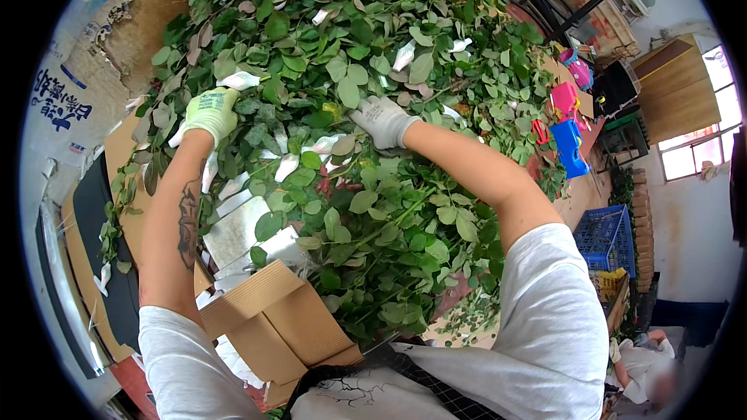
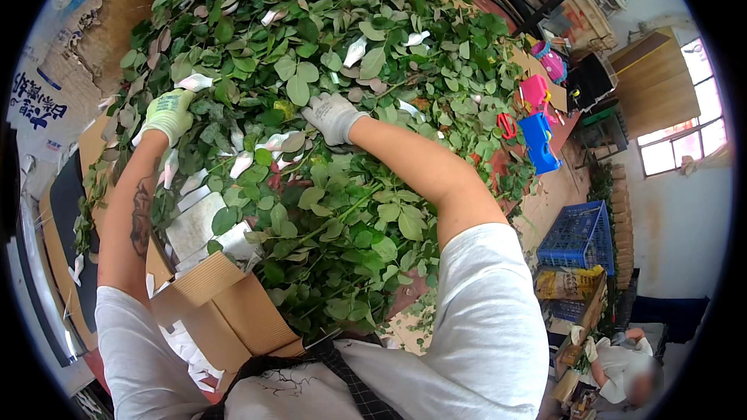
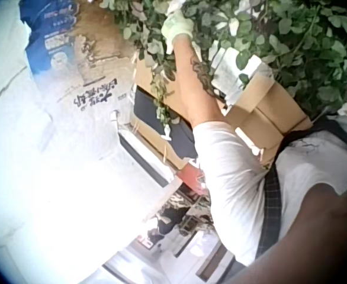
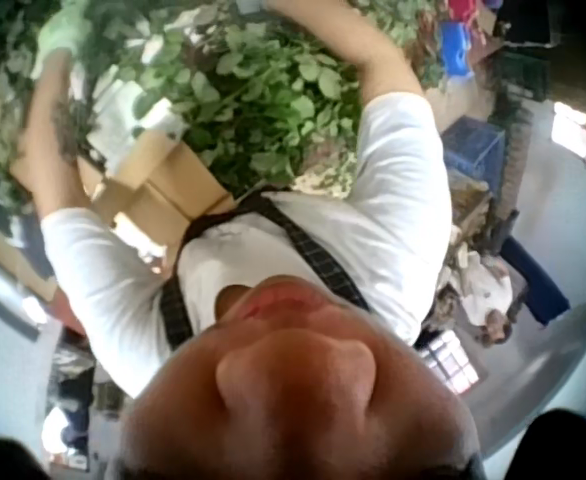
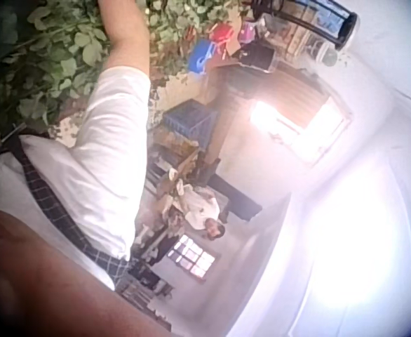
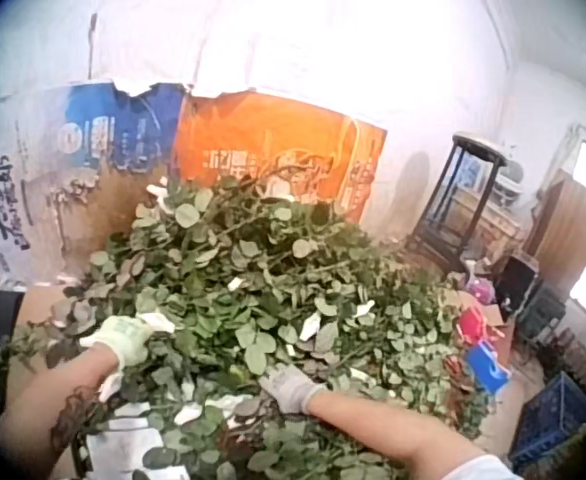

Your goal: The person arranges pink roses and green foliage into a cardboard box. They place the flowers and leaves into the box, adjusting their positions to fit them neatly.

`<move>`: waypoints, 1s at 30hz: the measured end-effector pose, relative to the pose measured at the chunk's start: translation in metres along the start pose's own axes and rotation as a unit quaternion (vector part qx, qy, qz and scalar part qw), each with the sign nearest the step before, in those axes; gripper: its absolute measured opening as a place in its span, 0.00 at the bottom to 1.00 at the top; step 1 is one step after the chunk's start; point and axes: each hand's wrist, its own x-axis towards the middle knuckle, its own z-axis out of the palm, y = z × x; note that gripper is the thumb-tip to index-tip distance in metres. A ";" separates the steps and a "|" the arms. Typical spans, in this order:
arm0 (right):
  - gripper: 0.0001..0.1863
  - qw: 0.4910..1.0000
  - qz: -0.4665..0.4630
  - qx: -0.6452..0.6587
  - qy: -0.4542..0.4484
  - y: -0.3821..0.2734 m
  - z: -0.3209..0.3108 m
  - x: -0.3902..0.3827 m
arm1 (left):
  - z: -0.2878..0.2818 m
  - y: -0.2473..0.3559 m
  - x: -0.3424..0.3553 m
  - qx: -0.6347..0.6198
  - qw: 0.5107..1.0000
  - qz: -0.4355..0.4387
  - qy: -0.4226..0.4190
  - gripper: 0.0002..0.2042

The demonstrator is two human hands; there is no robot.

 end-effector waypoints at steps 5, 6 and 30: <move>0.18 0.996 -0.090 -0.001 0.001 0.017 -0.002 -0.010 | 0.013 0.008 -0.012 0.002 0.999 -0.016 -0.051 0.21; 0.17 0.995 -0.100 -0.006 -0.007 0.015 -0.003 -0.015 | 0.016 0.008 -0.019 -0.013 0.998 -0.015 -0.058 0.22; 0.21 0.912 0.093 0.160 0.367 0.065 -0.126 -0.027 | -0.006 0.138 -0.060 -0.846 0.466 -0.036 -0.256 0.36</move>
